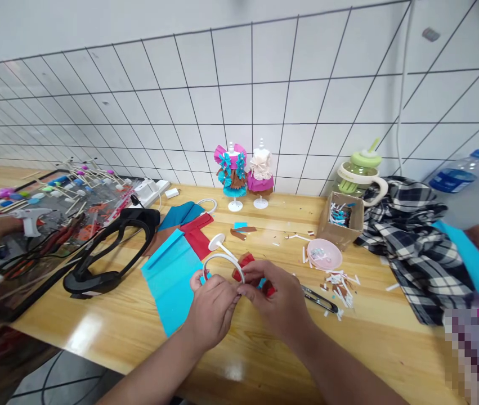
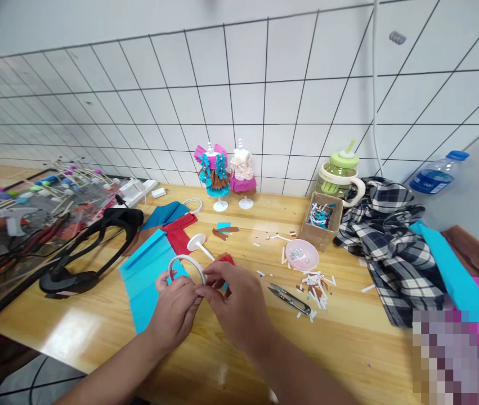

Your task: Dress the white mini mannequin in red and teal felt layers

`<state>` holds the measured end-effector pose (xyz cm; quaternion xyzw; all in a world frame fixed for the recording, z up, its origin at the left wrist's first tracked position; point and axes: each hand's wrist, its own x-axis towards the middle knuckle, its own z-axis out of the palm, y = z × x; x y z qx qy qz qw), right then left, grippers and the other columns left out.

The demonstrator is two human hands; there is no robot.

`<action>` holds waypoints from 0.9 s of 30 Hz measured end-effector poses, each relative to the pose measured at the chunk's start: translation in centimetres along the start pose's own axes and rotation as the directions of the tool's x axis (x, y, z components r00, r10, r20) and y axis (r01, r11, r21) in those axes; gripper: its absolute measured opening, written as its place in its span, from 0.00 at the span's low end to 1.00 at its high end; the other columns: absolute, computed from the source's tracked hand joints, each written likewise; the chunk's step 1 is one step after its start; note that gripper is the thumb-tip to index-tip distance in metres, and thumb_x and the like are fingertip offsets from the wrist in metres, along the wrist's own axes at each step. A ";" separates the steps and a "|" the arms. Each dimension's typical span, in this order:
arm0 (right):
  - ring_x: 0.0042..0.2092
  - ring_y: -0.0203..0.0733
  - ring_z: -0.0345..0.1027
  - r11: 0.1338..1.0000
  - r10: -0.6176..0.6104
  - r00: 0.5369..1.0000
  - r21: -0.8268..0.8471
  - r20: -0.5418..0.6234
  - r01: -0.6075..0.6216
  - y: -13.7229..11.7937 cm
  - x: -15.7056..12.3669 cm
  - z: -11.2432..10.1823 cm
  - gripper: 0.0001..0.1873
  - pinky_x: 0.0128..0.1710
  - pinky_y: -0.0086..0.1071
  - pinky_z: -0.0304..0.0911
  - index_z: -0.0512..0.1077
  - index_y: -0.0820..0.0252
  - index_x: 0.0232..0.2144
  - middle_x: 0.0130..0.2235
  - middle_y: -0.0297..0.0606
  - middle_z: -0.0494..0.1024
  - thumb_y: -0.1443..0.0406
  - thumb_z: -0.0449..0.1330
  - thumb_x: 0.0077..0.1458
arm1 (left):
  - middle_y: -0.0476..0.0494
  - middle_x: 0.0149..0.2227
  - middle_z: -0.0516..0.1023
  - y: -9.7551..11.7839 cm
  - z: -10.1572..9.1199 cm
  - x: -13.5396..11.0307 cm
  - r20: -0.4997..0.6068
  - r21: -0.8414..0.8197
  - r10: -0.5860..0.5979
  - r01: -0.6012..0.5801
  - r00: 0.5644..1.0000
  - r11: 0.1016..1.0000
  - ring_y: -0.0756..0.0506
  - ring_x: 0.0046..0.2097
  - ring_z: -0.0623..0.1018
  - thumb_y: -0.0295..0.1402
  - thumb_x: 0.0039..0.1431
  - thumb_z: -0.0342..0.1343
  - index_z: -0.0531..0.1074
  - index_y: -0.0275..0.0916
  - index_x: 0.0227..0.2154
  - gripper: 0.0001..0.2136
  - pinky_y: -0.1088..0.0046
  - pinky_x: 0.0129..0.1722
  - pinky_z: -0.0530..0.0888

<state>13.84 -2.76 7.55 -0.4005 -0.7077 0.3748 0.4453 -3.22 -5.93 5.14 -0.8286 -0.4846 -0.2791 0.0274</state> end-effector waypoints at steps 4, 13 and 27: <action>0.34 0.39 0.74 0.989 -0.075 0.997 -0.127 -0.031 0.071 0.2 -0.2 0.1 0.08 0.36 0.32 0.64 0.72 0.55 0.39 0.36 0.34 0.81 0.62 0.62 0.56 | 0.47 0.27 0.77 0.2 -0.2 0.1 0.023 -0.038 -0.025 0.026 0.999 0.999 0.45 0.33 0.71 0.27 0.65 0.43 0.71 0.39 0.33 0.11 0.59 0.44 0.56; 0.31 0.37 0.69 0.968 -0.033 0.998 -0.245 0.057 0.046 0.3 0.2 -0.4 0.04 0.32 0.30 0.60 0.70 0.56 0.31 0.29 0.30 0.77 0.63 0.61 0.55 | 0.49 0.26 0.75 0.1 -0.2 0.3 0.063 -0.096 -0.043 0.049 0.997 0.994 0.46 0.33 0.71 0.27 0.64 0.45 0.71 0.39 0.32 0.10 0.58 0.47 0.55; 0.38 0.40 0.73 0.962 -0.157 0.987 -0.234 -0.044 0.143 1.0 -0.3 0.6 0.06 0.39 0.33 0.64 0.74 0.54 0.37 0.36 0.35 0.81 0.63 0.56 0.61 | 0.48 0.32 0.78 -0.5 -1.0 -0.3 0.163 -0.147 -0.179 0.203 0.970 0.968 0.46 0.38 0.73 0.30 0.66 0.43 0.72 0.43 0.43 0.12 0.53 0.59 0.48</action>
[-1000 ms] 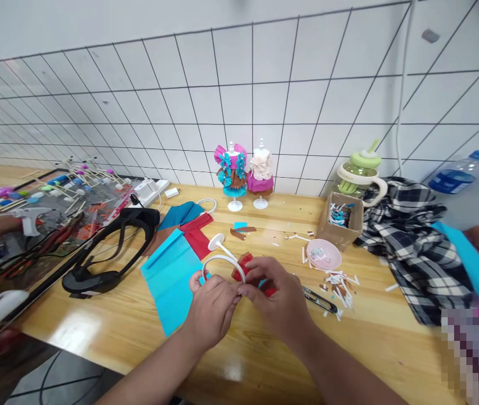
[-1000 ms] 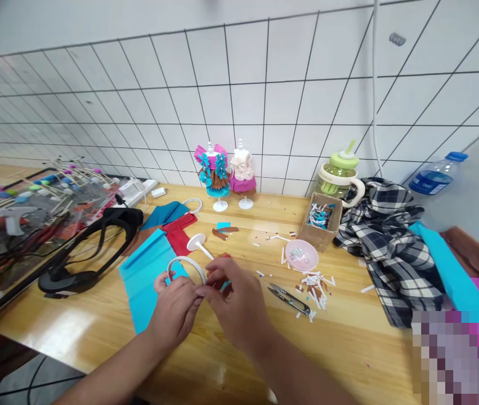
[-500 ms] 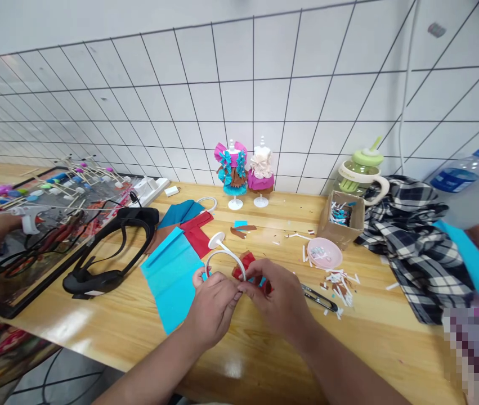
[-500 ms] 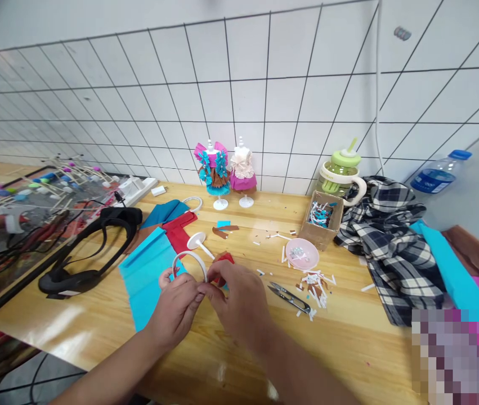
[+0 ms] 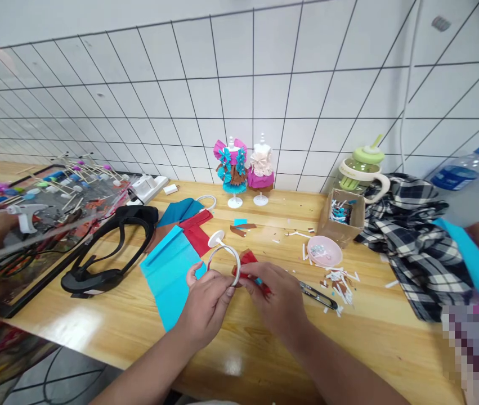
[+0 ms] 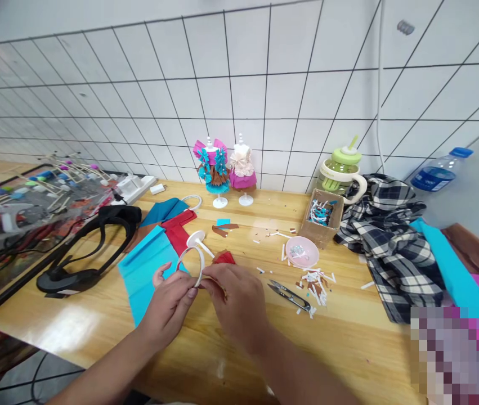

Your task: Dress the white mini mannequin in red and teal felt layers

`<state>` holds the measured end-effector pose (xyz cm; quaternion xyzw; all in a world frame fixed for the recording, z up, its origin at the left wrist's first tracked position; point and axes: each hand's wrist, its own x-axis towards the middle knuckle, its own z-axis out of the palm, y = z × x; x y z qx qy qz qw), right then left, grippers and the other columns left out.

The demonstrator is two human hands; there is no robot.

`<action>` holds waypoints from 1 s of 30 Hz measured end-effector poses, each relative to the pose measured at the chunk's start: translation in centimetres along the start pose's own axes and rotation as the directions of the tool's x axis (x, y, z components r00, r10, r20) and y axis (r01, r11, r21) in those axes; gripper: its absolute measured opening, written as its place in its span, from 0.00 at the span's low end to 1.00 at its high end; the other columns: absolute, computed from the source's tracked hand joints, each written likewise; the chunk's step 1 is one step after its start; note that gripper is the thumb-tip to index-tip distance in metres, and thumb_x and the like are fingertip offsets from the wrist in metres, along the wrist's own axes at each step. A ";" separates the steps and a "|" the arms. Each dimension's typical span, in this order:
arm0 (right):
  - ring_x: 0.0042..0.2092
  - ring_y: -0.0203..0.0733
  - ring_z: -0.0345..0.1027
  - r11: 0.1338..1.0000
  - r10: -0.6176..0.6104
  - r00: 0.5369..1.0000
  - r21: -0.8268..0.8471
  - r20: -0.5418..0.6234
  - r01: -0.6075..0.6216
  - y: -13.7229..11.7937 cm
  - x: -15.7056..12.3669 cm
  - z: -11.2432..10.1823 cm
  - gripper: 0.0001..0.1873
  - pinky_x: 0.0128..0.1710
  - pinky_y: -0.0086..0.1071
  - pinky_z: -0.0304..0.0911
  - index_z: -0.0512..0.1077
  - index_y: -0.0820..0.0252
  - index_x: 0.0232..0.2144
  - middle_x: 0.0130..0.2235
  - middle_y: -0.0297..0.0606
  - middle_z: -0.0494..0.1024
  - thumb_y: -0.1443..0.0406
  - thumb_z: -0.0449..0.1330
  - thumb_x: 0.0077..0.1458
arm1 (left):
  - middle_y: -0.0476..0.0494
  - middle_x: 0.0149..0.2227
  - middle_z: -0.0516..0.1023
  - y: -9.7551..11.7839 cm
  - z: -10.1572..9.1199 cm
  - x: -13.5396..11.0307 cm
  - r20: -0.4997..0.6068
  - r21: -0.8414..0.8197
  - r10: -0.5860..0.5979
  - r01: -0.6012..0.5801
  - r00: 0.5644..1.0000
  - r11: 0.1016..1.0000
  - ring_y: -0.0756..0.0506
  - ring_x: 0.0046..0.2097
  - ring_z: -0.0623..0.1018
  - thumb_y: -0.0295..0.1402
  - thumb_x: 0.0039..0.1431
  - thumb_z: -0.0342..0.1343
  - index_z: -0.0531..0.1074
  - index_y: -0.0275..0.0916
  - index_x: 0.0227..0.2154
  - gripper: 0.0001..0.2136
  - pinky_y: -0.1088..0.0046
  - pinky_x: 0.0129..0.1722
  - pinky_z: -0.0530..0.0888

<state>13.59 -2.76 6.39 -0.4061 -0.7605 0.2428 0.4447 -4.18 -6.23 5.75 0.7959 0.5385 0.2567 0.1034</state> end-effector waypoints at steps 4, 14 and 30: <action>0.37 0.40 0.70 1.000 0.015 1.000 -0.016 0.009 -0.014 0.1 0.2 -0.3 0.05 0.37 0.32 0.61 0.71 0.55 0.33 0.33 0.34 0.78 0.65 0.55 0.60 | 0.47 0.33 0.78 -0.2 -0.4 0.1 0.037 -0.002 -0.012 0.012 0.999 1.000 0.45 0.38 0.73 0.30 0.66 0.43 0.71 0.43 0.47 0.13 0.55 0.55 0.53; 0.38 0.40 0.65 0.999 0.034 0.997 0.024 0.070 -0.036 -0.1 0.1 -0.4 0.05 0.39 0.32 0.57 0.64 0.57 0.34 0.34 0.35 0.72 0.67 0.49 0.63 | 0.47 0.32 0.76 -0.5 -1.3 0.5 0.068 0.002 -0.042 0.042 0.997 0.999 0.45 0.38 0.72 0.30 0.66 0.42 0.70 0.40 0.37 0.11 0.57 0.51 0.54; 0.35 0.39 0.63 0.996 0.051 0.978 0.055 0.202 -0.064 -1.4 -1.5 1.1 0.06 0.35 0.31 0.57 0.60 0.57 0.33 0.33 0.34 0.70 0.69 0.46 0.62 | 0.51 0.23 0.67 -2.0 -1.0 0.5 -0.137 -0.153 -0.110 0.089 0.984 0.984 0.48 0.30 0.67 0.31 0.64 0.42 0.66 0.39 0.24 0.14 0.67 0.40 0.61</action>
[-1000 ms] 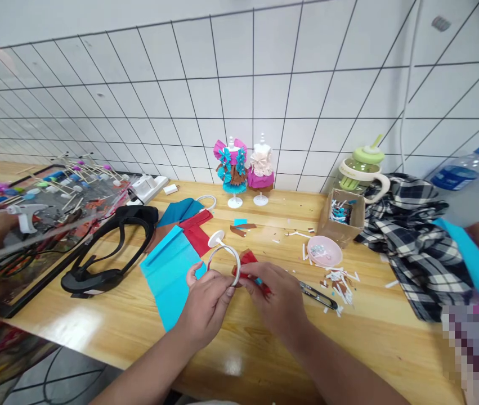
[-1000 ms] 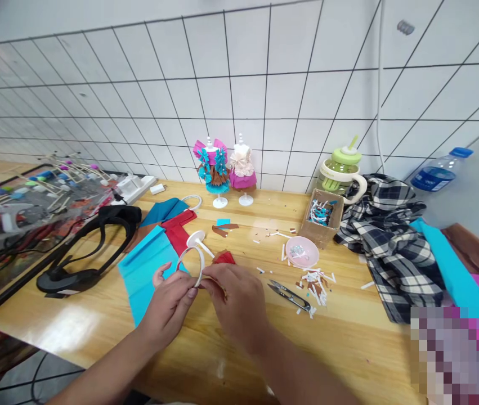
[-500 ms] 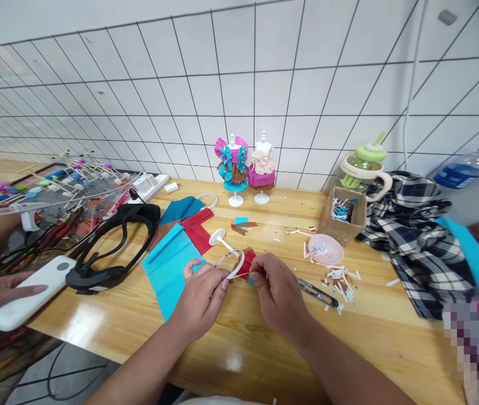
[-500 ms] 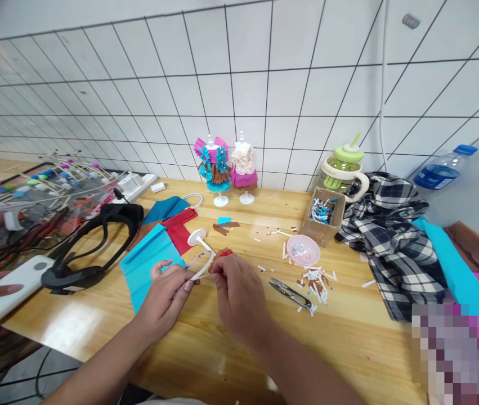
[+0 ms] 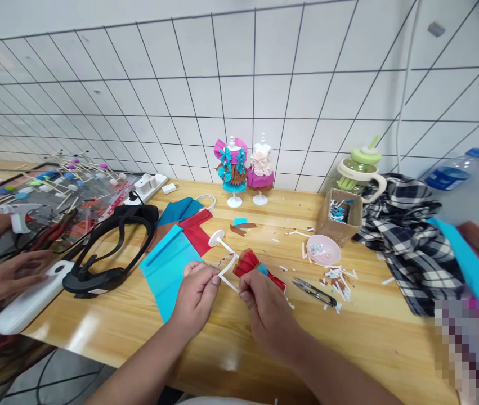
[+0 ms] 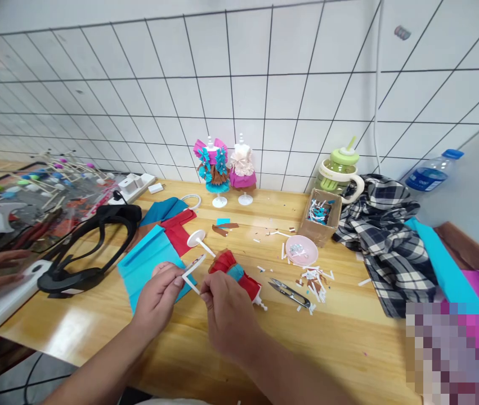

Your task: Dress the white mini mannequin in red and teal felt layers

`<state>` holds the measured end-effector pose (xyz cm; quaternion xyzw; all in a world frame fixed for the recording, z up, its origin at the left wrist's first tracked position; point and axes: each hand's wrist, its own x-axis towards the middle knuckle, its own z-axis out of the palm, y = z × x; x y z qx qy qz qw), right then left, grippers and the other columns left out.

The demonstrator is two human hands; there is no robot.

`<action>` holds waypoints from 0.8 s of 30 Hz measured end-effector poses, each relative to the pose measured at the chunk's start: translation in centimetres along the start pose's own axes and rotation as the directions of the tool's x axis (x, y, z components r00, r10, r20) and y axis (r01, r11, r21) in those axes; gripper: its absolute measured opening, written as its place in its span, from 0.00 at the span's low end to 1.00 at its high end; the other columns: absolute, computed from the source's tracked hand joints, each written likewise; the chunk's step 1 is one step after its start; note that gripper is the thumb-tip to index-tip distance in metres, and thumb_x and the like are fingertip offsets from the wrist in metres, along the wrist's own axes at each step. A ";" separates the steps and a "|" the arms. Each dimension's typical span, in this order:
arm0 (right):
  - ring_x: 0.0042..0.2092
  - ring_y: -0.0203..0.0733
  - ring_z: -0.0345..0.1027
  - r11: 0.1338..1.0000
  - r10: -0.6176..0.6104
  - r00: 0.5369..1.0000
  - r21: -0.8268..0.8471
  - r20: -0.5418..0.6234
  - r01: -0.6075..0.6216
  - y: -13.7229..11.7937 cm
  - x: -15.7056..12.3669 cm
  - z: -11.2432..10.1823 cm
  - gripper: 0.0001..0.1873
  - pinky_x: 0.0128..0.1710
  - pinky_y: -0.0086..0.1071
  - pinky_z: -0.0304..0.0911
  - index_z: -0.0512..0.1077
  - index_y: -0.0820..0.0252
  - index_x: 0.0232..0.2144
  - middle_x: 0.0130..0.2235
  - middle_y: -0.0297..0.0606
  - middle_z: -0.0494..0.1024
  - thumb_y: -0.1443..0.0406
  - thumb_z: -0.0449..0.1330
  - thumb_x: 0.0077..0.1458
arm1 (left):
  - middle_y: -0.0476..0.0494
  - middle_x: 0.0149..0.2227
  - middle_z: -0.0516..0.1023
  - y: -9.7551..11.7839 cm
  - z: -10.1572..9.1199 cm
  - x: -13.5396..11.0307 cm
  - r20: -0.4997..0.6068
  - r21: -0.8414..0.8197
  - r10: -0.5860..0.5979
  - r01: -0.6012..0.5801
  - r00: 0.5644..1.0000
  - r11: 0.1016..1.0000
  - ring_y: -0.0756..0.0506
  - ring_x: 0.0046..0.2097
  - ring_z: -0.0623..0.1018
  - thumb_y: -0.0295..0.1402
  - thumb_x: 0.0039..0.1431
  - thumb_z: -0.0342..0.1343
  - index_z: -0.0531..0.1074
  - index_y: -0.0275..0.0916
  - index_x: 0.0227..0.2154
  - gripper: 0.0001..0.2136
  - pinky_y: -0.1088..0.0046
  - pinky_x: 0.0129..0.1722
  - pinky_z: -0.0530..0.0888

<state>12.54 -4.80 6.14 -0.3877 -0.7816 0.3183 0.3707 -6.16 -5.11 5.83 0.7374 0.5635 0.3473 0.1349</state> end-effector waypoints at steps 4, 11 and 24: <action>0.34 0.38 0.63 0.999 0.038 0.999 0.036 -0.007 -0.038 -0.1 -0.8 1.3 0.07 0.34 0.30 0.57 0.60 0.57 0.33 0.32 0.34 0.69 0.70 0.45 0.62 | 0.51 0.22 0.66 -0.1 0.1 -0.6 -0.020 -0.042 -0.009 0.008 1.000 0.999 0.48 0.29 0.67 0.31 0.64 0.42 0.66 0.38 0.23 0.14 0.68 0.38 0.62; 0.33 0.37 0.61 0.992 0.093 0.996 0.085 0.009 -0.093 -0.1 -1.8 2.8 0.06 0.33 0.29 0.56 0.60 0.57 0.32 0.31 0.32 0.68 0.70 0.46 0.61 | 0.51 0.22 0.65 -2.2 -0.5 -1.4 -0.108 -0.122 -0.264 0.251 0.958 0.960 0.48 0.26 0.67 0.39 0.66 0.41 0.64 0.40 0.24 0.16 0.73 0.29 0.64; 0.33 0.36 0.61 0.967 0.232 0.971 0.119 -0.055 -0.225 1.3 -3.8 2.1 0.05 0.32 0.28 0.55 0.63 0.56 0.32 0.31 0.31 0.68 0.67 0.49 0.62 | 0.33 0.51 0.72 -7.2 -3.3 0.5 0.026 0.407 -0.130 0.108 0.991 0.907 0.33 0.54 0.68 0.45 0.64 0.44 0.66 0.37 0.57 0.24 0.48 0.56 0.61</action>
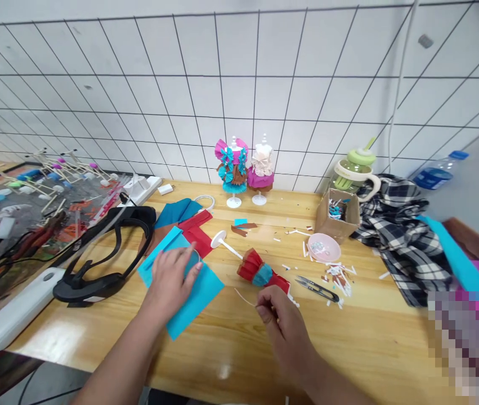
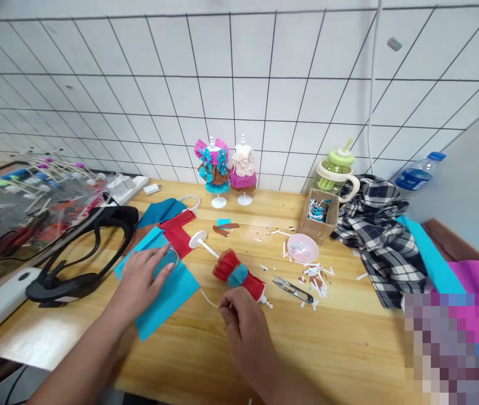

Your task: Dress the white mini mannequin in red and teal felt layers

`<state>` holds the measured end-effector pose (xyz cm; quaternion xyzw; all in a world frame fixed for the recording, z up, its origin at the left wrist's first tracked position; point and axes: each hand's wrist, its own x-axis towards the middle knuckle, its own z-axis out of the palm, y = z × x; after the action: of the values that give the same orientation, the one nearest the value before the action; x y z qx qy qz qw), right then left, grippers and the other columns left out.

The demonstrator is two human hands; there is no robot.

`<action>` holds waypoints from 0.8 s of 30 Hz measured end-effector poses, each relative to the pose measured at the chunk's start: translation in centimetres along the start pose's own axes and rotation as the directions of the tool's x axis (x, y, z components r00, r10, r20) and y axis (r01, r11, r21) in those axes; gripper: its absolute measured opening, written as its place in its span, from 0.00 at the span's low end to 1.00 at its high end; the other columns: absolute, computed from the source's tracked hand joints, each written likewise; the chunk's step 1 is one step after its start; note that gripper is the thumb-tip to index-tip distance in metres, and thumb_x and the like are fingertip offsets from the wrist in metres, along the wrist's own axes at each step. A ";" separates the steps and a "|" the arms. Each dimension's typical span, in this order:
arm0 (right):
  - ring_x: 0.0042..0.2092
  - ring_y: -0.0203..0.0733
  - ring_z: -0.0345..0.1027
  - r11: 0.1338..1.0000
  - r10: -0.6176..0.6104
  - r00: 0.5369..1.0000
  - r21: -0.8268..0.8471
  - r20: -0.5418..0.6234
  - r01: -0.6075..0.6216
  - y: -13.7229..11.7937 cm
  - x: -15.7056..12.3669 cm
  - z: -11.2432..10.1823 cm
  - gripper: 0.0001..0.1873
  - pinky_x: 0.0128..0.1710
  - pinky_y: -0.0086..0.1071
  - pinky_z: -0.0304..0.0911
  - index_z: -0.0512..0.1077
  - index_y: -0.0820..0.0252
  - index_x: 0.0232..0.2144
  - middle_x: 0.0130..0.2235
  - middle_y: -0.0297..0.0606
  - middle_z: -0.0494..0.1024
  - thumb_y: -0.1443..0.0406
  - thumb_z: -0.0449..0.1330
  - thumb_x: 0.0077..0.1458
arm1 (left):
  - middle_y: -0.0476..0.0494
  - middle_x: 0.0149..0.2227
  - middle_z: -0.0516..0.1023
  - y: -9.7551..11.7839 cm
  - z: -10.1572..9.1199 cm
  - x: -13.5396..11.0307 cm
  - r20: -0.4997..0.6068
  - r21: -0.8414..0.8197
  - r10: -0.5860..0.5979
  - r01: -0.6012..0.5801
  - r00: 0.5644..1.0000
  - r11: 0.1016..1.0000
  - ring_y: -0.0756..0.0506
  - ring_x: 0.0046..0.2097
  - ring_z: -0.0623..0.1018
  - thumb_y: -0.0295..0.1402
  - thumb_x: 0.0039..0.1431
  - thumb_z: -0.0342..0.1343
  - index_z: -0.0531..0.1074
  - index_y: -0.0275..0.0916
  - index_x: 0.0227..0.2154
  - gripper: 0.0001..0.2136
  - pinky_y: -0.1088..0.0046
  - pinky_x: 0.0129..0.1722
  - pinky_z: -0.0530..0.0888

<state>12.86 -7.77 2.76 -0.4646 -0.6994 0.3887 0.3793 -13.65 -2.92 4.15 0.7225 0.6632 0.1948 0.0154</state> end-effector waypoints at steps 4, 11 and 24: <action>0.32 0.36 0.60 1.000 -0.002 1.000 -0.011 -0.005 0.002 -0.2 0.0 -0.3 0.06 0.32 0.28 0.55 0.63 0.56 0.33 0.31 0.31 0.67 0.66 0.48 0.63 | 0.41 0.56 0.68 4.6 -1.8 -0.6 0.118 -0.370 0.401 -0.335 0.908 0.866 0.37 0.58 0.66 0.53 0.57 0.51 0.66 0.47 0.56 0.26 0.50 0.64 0.49; 0.32 0.36 0.61 0.997 0.030 0.998 0.069 -0.058 -0.026 0.1 0.3 -0.5 0.08 0.32 0.29 0.57 0.63 0.56 0.33 0.32 0.32 0.67 0.63 0.48 0.63 | 0.49 0.47 0.74 7.6 -1.5 0.0 0.070 -0.374 0.367 -0.316 0.928 0.872 0.41 0.56 0.67 0.40 0.59 0.56 0.77 0.51 0.32 0.05 0.49 0.62 0.43; 0.42 0.45 0.68 0.872 -0.275 0.958 -0.440 -0.081 0.213 -0.6 2.3 -2.8 0.05 0.47 0.43 0.55 0.74 0.50 0.38 0.38 0.34 0.80 0.62 0.60 0.58 | 0.51 0.37 0.77 9.8 -1.7 1.0 0.014 -0.286 0.462 -0.440 0.887 0.852 0.47 0.46 0.73 0.34 0.60 0.56 0.77 0.48 0.32 0.05 0.49 0.62 0.45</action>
<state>14.51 -5.26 4.86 -0.4703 -0.7918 0.1412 0.3631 -4.78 -3.55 8.70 0.8559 0.4404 0.2531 0.0963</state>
